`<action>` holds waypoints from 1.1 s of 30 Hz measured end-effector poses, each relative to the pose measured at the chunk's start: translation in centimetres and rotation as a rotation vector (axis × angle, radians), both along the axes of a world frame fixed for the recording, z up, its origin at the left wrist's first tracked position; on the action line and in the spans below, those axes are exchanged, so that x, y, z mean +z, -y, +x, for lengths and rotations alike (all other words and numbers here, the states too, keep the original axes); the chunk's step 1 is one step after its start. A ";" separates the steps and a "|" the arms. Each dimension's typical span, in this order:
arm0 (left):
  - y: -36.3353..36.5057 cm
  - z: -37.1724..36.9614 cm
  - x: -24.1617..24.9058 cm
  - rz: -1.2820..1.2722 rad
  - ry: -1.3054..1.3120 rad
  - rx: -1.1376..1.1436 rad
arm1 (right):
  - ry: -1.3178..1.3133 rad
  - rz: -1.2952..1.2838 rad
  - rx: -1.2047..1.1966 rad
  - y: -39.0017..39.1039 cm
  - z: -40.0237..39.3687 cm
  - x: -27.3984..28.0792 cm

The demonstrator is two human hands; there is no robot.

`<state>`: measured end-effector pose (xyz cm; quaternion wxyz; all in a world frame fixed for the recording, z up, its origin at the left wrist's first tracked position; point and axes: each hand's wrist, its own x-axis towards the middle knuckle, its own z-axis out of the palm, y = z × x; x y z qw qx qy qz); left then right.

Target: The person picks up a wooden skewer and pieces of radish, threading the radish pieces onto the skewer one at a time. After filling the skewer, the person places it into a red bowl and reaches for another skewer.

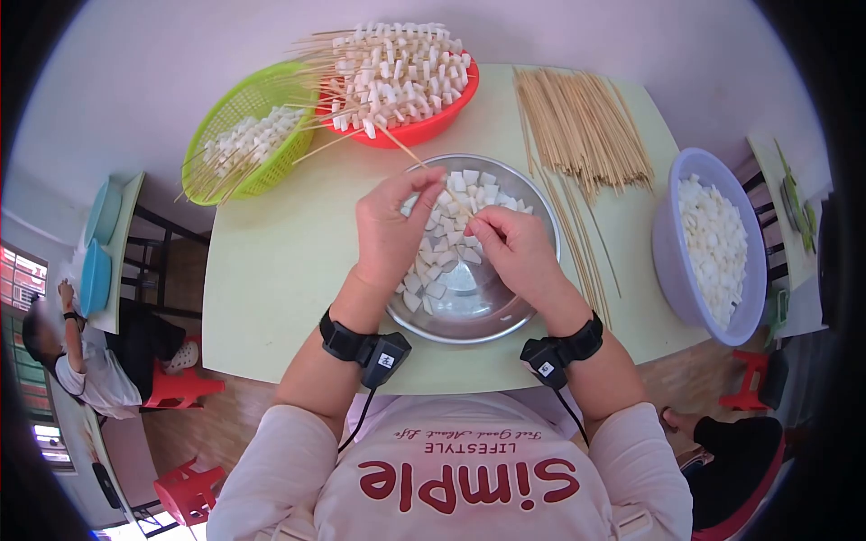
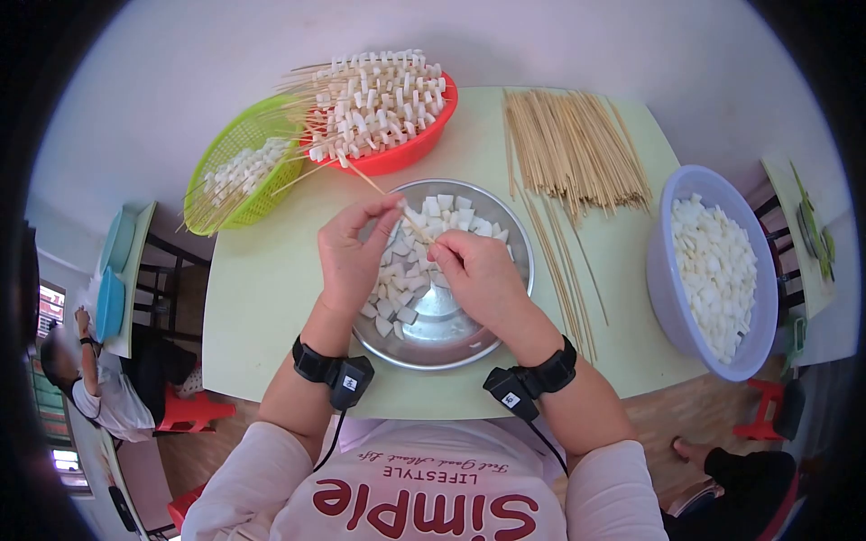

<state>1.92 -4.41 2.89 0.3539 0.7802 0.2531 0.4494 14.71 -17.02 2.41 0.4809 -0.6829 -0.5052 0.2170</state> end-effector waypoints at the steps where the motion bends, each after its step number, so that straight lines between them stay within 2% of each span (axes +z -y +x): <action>1: 0.3 0.1 0.1 -0.001 -0.037 -0.059 | -0.004 -0.013 -0.001 0.0 0.0 0.1; 4: 0.5 0.3 -0.1 0.001 -0.082 -0.156 | -0.146 0.011 0.001 -0.2 0.1 -0.8; 11: 0.6 0.4 -0.4 0.009 -0.101 -0.222 | -0.105 -0.015 0.000 -0.1 0.3 -0.5; 14: 0.5 0.5 -0.6 -0.003 -0.023 -0.211 | -0.188 -0.055 0.011 -0.1 0.5 -0.4; 16: 0.3 0.5 -0.6 0.027 -0.020 -0.219 | -0.338 -0.097 0.028 -0.1 0.5 0.1; 18: 0.4 0.5 -0.5 0.057 -0.014 -0.232 | -0.300 -0.059 0.035 -0.2 0.5 -0.5; 20: 0.5 0.3 -0.2 0.069 -0.123 -0.237 | -0.258 -0.020 0.045 -0.3 0.5 -0.8; 27: 0.1 0.1 0.2 0.024 -0.121 -0.356 | -0.222 -0.042 0.078 -0.1 0.5 -0.4; 29: -0.2 0.1 0.2 0.262 -0.149 -0.444 | -0.238 -0.051 0.093 0.0 0.5 -0.3; 33: -0.3 0.0 -0.1 0.228 -0.155 -0.419 | -0.256 -0.020 0.101 -0.1 0.5 -0.5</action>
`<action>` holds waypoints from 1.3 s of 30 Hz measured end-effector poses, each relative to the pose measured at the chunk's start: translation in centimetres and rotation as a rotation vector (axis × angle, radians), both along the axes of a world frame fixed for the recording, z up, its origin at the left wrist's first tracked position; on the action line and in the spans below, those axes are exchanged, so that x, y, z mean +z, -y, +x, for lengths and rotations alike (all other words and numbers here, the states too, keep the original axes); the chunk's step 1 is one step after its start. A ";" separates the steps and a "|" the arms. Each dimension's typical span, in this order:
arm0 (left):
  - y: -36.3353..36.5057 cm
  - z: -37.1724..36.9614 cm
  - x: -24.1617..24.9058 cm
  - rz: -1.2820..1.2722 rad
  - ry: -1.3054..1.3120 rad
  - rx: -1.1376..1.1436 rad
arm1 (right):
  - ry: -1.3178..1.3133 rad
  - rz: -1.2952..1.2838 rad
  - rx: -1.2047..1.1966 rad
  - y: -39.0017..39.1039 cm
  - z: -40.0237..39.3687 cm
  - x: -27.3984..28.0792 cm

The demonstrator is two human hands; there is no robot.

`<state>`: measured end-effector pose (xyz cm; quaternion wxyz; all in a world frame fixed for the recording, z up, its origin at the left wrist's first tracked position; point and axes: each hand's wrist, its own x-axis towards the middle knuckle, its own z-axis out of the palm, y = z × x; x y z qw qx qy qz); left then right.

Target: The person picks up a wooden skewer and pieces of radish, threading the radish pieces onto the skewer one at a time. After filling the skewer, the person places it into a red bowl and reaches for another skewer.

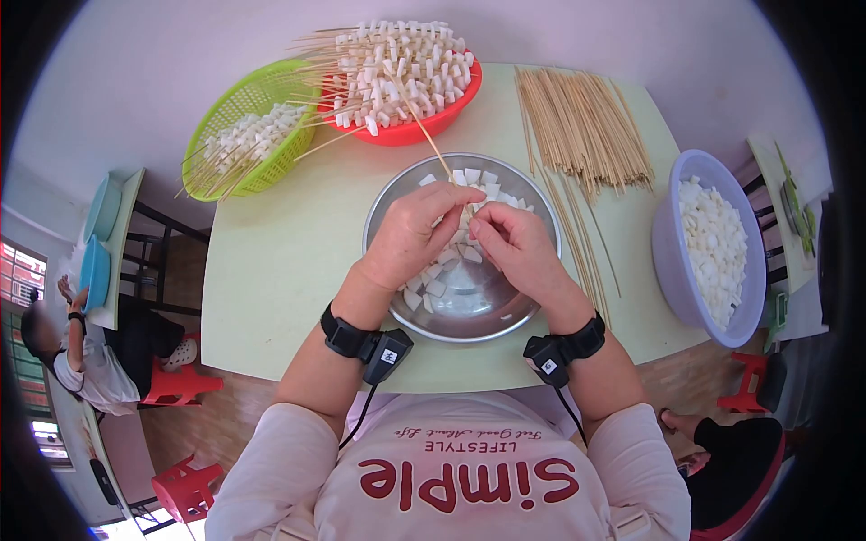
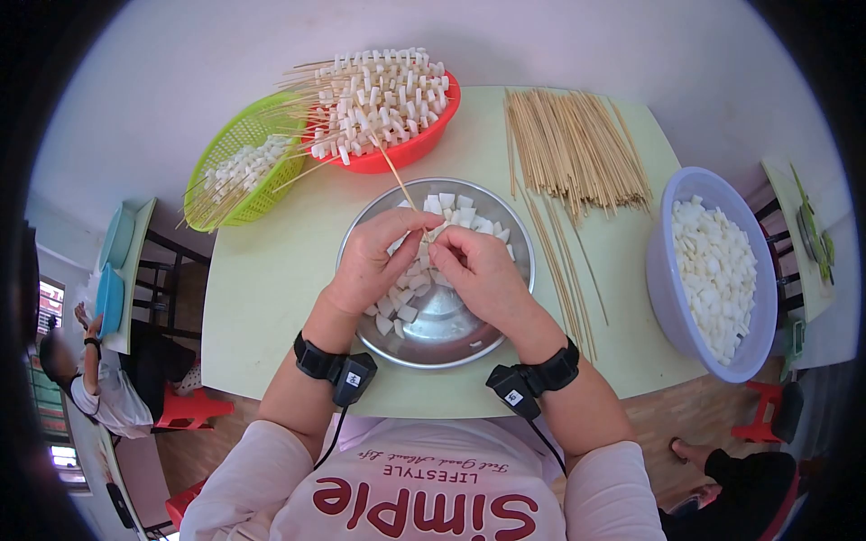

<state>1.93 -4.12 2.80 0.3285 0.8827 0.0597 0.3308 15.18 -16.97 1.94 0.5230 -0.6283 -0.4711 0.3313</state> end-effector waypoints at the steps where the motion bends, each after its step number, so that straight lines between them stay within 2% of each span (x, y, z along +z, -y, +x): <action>1: 0.2 0.0 0.1 -0.010 -0.002 0.030 | 0.007 0.022 0.006 0.0 0.1 -0.1; 3: 0.2 0.1 0.1 -0.022 -0.004 0.061 | 0.035 0.022 0.001 -0.1 0.2 -0.3; 5: -0.1 0.1 -0.1 -0.031 0.018 0.210 | 0.066 0.024 -0.001 0.0 0.0 -0.2; 11: -0.7 0.1 -0.3 -0.089 0.044 0.214 | 0.099 0.014 0.016 0.0 -0.3 -0.3; 15: 0.3 0.1 0.0 -0.277 0.076 0.253 | -0.179 0.073 -0.083 -0.5 -0.2 -1.0; 18: 0.3 0.0 0.1 -0.336 0.054 0.127 | -0.335 0.118 -0.104 -0.6 0.5 -1.4; 20: -0.5 -0.2 0.2 0.095 0.055 -0.007 | -0.402 0.109 -0.099 -0.5 0.4 -1.2; 24: -0.3 -0.2 0.2 0.146 0.012 -0.090 | -0.541 0.044 -0.025 -0.1 -0.3 0.5; 26: 0.0 0.0 0.1 0.023 0.108 -0.106 | -0.572 0.016 0.031 -0.2 -0.1 0.5; 27: -0.1 -0.1 0.3 0.023 0.107 -0.106 | -0.561 0.044 0.024 -0.3 0.1 0.2; 29: -0.4 -0.4 0.8 -0.127 0.083 0.155 | -0.551 0.073 0.017 -0.4 0.6 -0.1; 30: -0.7 -0.6 0.7 -0.126 0.082 0.152 | -0.585 0.074 0.002 -0.3 0.9 -0.2; 32: -1.5 -0.8 0.0 -0.164 -0.196 0.187 | -0.617 0.076 -0.017 -0.1 1.2 -0.4; 34: -1.9 -0.6 -1.3 -0.098 -0.271 0.197 | -0.661 0.117 -0.160 -0.2 1.2 -0.7; 35: -1.9 -0.7 -1.7 -0.032 -0.348 0.208 | -0.662 0.115 -0.156 -0.2 1.0 -0.6; 39: -1.8 -0.5 -2.3 0.022 -0.374 0.165 | -0.629 0.117 -0.198 -0.4 0.6 -0.2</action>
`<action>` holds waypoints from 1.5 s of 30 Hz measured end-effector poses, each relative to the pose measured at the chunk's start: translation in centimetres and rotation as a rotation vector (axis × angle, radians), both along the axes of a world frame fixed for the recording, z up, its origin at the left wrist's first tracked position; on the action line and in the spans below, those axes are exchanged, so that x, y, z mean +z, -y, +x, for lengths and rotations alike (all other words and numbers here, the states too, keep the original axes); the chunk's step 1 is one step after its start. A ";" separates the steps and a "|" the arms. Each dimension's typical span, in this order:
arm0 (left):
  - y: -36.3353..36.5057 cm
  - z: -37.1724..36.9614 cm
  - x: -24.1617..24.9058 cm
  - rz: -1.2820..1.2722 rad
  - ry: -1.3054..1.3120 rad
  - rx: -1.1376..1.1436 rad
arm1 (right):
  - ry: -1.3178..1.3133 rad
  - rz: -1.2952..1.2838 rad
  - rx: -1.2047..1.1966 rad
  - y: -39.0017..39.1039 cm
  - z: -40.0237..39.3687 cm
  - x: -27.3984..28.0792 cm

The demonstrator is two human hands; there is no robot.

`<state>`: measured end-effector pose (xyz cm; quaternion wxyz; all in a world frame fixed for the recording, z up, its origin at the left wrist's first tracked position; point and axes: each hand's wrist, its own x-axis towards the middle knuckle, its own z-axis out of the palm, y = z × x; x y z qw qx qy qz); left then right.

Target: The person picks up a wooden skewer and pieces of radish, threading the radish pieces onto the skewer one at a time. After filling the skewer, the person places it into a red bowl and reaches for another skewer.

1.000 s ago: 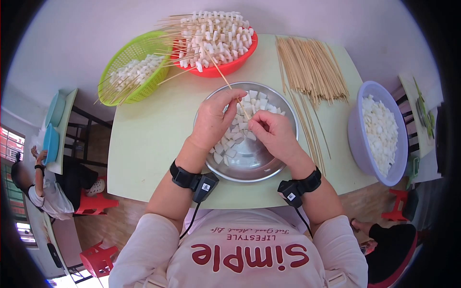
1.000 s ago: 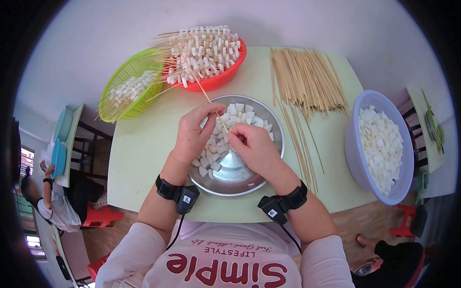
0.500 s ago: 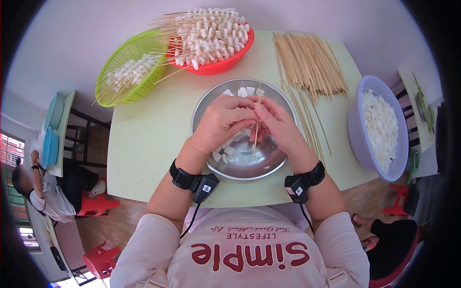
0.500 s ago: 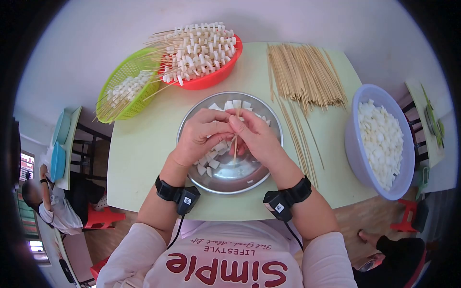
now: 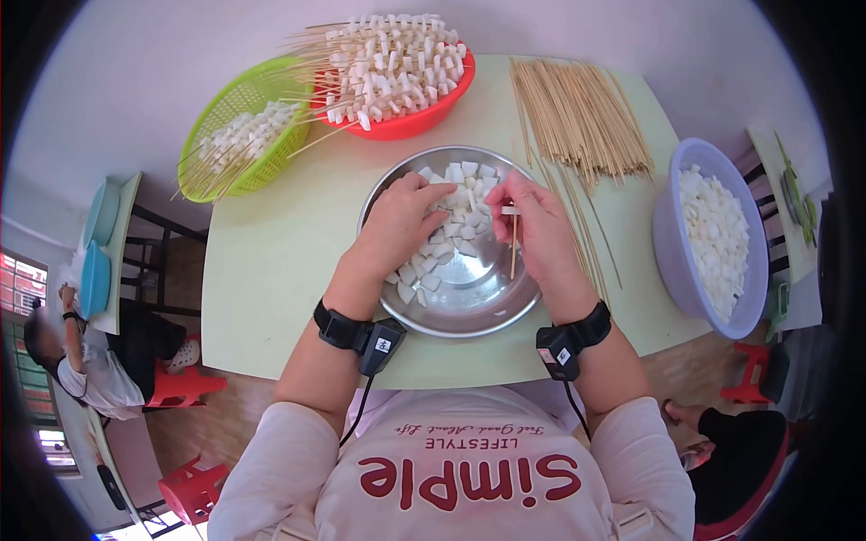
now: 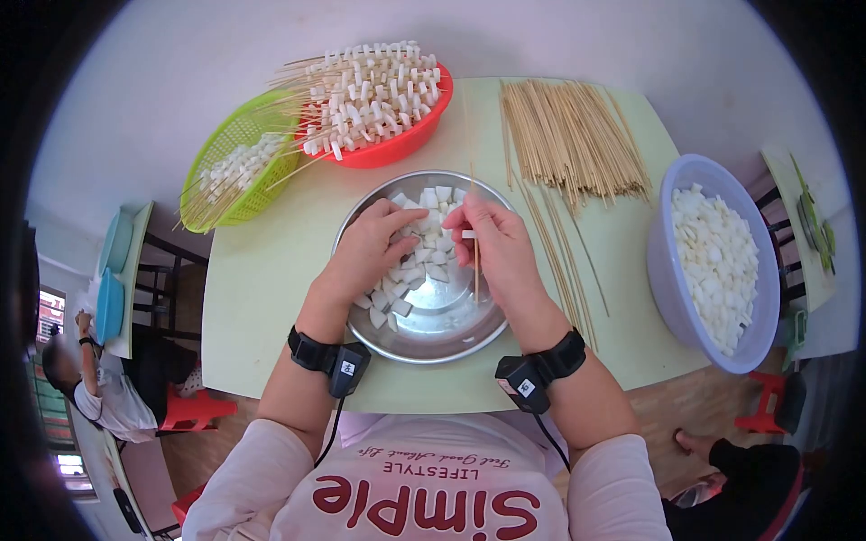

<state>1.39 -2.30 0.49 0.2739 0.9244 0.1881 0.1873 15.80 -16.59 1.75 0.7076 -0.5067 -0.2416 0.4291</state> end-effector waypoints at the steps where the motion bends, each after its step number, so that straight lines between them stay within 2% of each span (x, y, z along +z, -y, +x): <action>1: -0.1 0.0 -0.1 0.025 -0.004 -0.023 | 0.015 -0.019 -0.004 0.0 0.0 0.0; 3: -0.1 0.0 -0.1 0.050 -0.009 -0.045 | 0.027 -0.015 0.015 0.1 0.0 0.0; 12: -0.3 0.1 0.5 -0.127 -0.046 0.015 | 0.095 -0.066 0.061 0.2 -0.5 0.6; 14: -0.1 0.2 0.6 -0.240 0.224 0.192 | 0.138 -0.069 0.085 0.3 -0.7 0.8; 15: -0.4 0.2 0.4 -0.239 0.226 0.195 | 0.186 -0.123 0.150 0.4 -0.7 1.0; 16: -1.0 0.3 0.0 -0.346 0.327 0.252 | 0.235 -0.177 0.215 0.4 -0.8 1.0; 17: -1.2 0.3 0.0 -0.454 0.428 0.311 | 0.236 -0.175 0.219 0.4 -0.9 0.8; 19: -1.2 0.2 0.3 -0.505 0.485 0.338 | 0.414 -0.089 0.253 0.3 -1.2 0.0; 20: -1.3 0.2 0.5 -0.562 0.539 0.360 | 0.417 -0.087 0.257 0.4 -1.4 0.2; 22: -1.5 0.2 0.4 -0.557 0.601 0.391 | 0.516 -0.126 0.279 0.7 -1.7 0.8; 26: -2.3 0.4 -0.3 -0.507 0.762 0.461 | 0.554 -0.144 0.287 0.7 -1.8 0.9; 45: -2.6 0.0 -0.3 -0.481 0.712 0.491 | 0.617 -0.146 0.309 0.8 -2.0 1.0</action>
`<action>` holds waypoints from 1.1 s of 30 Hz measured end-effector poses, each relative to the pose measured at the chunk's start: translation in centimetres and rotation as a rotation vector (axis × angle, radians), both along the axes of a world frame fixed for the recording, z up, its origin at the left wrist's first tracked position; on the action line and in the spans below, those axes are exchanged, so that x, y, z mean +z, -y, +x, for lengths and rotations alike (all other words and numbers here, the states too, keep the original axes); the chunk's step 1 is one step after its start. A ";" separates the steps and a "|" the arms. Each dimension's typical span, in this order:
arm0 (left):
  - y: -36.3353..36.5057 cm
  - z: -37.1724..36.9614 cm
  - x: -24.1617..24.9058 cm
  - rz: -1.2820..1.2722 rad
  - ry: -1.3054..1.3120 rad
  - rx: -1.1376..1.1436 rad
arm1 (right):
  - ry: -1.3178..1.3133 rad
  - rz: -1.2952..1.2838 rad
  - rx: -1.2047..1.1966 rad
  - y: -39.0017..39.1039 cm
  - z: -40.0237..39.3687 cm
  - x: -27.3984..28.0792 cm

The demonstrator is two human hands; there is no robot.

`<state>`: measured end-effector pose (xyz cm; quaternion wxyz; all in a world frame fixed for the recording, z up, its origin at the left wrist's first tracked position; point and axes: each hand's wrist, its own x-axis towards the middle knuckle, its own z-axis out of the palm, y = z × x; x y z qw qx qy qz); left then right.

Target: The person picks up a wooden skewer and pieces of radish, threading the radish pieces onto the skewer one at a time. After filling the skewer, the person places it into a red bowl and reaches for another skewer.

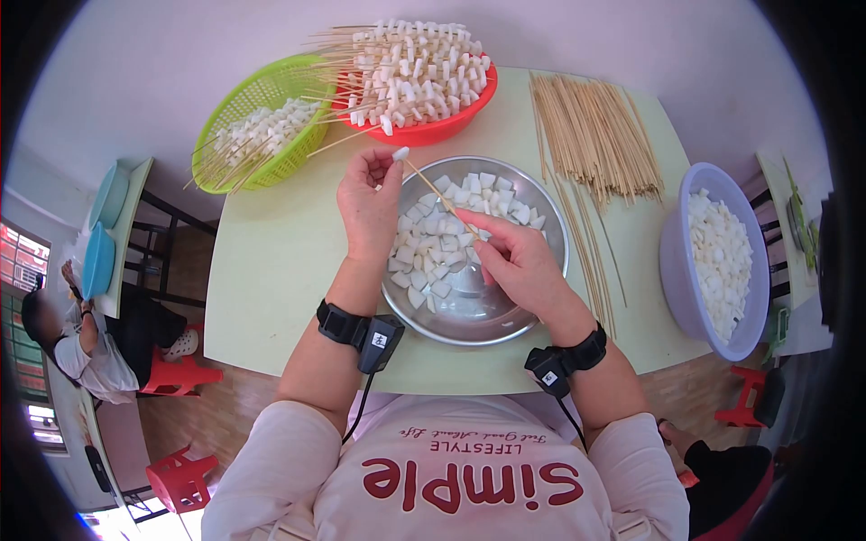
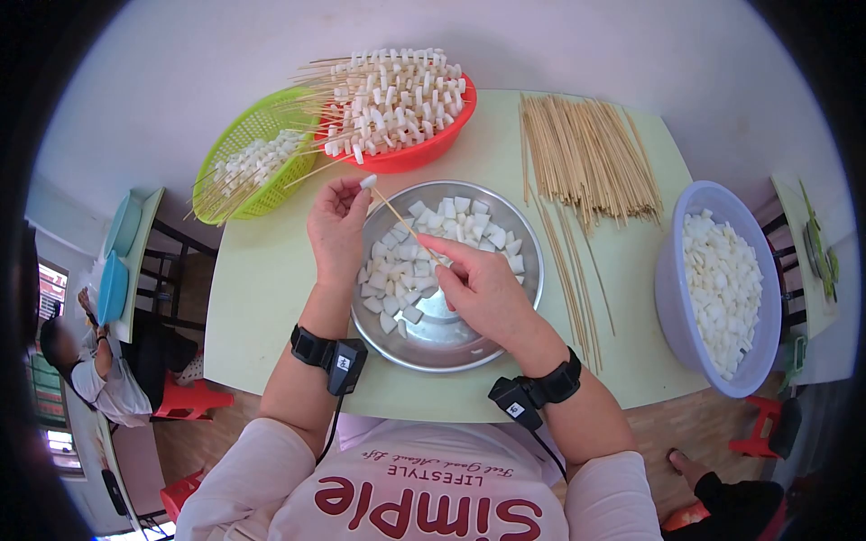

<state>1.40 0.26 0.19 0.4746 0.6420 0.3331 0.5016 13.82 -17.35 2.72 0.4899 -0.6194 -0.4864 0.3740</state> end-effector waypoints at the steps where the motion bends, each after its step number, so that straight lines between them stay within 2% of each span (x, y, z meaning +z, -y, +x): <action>1: 0.0 0.0 0.0 0.008 -0.012 -0.001 | -0.014 -0.005 0.003 0.0 0.0 0.0; 7: -0.1 0.0 -0.1 0.017 0.003 -0.038 | -0.303 -0.053 0.038 -0.3 0.7 -0.7; 13: 0.0 0.0 -0.1 0.031 -0.014 -0.081 | -0.399 -0.095 0.026 -0.1 0.8 0.5; 27: 0.1 -0.2 -0.1 0.055 -0.071 -0.105 | -0.294 -0.049 0.029 -0.2 0.6 -0.7; 33: 0.2 -0.1 0.1 0.187 -0.138 -0.069 | -0.324 -0.084 0.028 0.0 0.7 0.3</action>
